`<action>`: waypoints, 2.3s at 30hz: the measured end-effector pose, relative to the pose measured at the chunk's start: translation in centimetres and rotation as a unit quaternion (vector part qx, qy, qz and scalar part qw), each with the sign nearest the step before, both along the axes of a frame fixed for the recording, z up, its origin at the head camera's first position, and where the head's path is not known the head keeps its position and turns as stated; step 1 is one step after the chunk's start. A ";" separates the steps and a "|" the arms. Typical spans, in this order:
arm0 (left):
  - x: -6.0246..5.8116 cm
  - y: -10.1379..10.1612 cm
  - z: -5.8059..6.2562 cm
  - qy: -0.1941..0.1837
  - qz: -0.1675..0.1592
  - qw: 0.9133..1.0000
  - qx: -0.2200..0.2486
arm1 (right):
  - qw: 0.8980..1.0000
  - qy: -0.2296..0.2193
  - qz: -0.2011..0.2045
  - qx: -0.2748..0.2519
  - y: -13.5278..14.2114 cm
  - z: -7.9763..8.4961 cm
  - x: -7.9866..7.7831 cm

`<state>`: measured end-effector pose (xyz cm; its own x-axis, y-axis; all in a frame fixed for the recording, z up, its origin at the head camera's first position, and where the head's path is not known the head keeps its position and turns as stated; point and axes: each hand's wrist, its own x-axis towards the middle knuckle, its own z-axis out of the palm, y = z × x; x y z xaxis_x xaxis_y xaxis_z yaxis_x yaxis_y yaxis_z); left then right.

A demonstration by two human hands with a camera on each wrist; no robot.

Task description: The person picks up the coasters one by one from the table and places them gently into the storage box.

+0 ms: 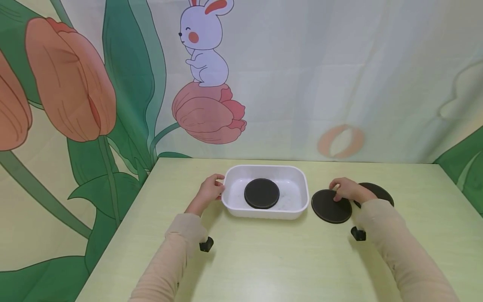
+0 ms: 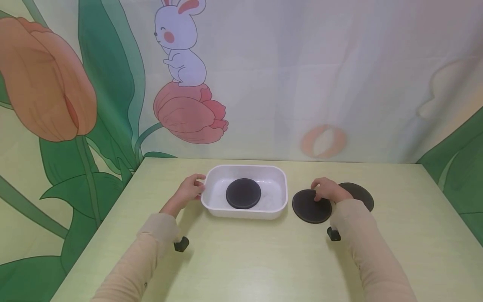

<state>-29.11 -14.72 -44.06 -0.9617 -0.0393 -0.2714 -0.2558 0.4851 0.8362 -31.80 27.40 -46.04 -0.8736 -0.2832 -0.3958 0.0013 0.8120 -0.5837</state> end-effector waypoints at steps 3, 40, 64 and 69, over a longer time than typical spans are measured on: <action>0.0 0.0 0.0 0.002 -0.002 1.000 -0.001 | 1.000 -0.011 -0.007 0.010 0.0 0.0 0.0; -0.2 -0.2 0.1 -0.005 -0.007 1.000 -0.009 | 0.996 -0.075 -0.035 -0.042 0.5 1.0 1.2; 0.2 -0.1 0.4 -0.005 -0.007 1.000 0.002 | 0.975 -0.127 0.023 -0.178 3.3 4.6 2.7; 0.1 -0.2 -0.1 0.003 -0.003 1.000 0.003 | 0.965 -0.144 0.021 -0.220 3.0 5.0 2.7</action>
<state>-29.04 -14.88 -44.12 -0.9633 -0.0309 -0.2667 -0.2482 0.4810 0.8409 -29.08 30.41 -41.02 -0.7293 -0.5122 -0.4538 0.1863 0.4895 -0.8519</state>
